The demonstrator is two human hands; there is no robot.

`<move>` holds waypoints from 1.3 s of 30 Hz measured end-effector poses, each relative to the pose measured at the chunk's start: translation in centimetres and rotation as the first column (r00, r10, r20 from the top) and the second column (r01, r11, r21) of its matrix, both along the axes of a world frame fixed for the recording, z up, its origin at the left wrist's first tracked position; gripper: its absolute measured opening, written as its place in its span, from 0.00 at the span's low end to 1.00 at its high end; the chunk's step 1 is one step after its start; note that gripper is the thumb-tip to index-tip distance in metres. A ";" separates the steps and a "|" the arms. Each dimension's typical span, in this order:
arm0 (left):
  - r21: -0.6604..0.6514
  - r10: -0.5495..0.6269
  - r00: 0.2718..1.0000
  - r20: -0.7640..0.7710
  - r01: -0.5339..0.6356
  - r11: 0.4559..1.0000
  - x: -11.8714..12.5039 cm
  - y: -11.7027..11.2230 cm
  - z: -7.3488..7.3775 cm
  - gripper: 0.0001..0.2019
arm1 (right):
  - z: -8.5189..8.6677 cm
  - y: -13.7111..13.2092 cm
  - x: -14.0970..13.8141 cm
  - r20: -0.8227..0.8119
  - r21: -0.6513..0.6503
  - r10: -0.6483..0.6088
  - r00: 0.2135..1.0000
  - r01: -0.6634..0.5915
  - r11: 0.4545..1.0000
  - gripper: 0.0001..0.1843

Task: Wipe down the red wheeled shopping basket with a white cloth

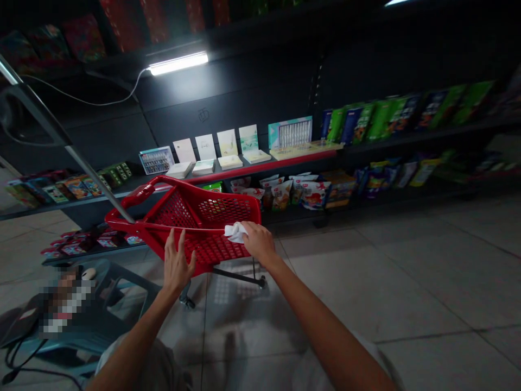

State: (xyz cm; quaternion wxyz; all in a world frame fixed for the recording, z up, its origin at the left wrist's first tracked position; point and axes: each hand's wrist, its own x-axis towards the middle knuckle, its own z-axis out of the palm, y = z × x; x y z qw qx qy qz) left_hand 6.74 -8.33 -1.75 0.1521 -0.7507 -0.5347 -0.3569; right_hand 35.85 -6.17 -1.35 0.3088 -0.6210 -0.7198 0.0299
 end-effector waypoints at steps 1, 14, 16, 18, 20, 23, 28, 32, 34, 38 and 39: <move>-0.008 -0.015 1.000 -0.012 0.015 1.000 0.3 0.1 -0.1 0.38 | -0.1 0.0 0.0 -0.005 -0.004 0.022 1.000 -0.022 1.000 0.23; -0.184 -0.153 0.987 -0.054 0.141 0.973 2.2 0.6 -1.0 0.36 | -0.2 4.5 5.2 -0.662 0.211 -0.049 0.748 0.248 0.945 0.24; -0.116 -0.211 0.974 -0.083 0.201 0.973 2.7 0.5 -1.1 0.35 | -0.6 5.5 6.1 -0.753 0.202 -0.091 0.652 0.360 0.911 0.26; -0.049 -0.218 0.968 -0.124 0.214 0.976 3.2 0.3 -1.1 0.34 | -1.3 6.5 6.2 -0.801 0.168 -0.127 0.585 0.423 0.890 0.27; -0.039 -0.202 0.966 -0.164 0.198 0.979 3.7 0.3 -1.2 0.33 | -2.1 7.1 5.2 -0.800 0.124 -0.156 0.579 0.414 0.902 0.28; -0.107 -0.211 0.955 -0.210 0.192 0.975 4.1 0.5 -1.3 0.36 | -2.8 6.9 2.4 -0.699 0.029 -0.169 0.695 0.263 0.964 0.27; -0.140 -0.158 0.963 -0.219 0.129 0.982 4.4 1.4 -2.0 0.34 | -1.1 3.4 -1.9 -0.172 -0.034 -0.136 0.976 0.132 0.991 0.21; -0.093 -0.044 0.972 -0.231 0.023 0.995 4.9 2.2 -2.9 0.33 | 1.7 0.3 -3.7 0.146 -0.131 -0.104 0.984 0.123 0.984 0.18; -0.072 -0.011 0.975 -0.223 -0.005 0.997 5.1 2.4 -3.3 0.32 | 2.7 -0.8 -4.3 0.210 -0.157 -0.048 0.977 0.082 0.984 0.18; -0.053 -0.037 0.982 -0.183 0.028 0.998 4.9 2.4 -3.6 0.30 | 3.7 -1.6 -4.7 0.223 -0.227 0.048 0.974 0.004 0.974 0.17; -0.052 -0.049 0.984 -0.173 0.041 0.998 4.7 2.3 -3.6 0.30 | 3.7 -1.5 -4.5 0.202 -0.245 0.065 0.977 -0.014 0.969 0.16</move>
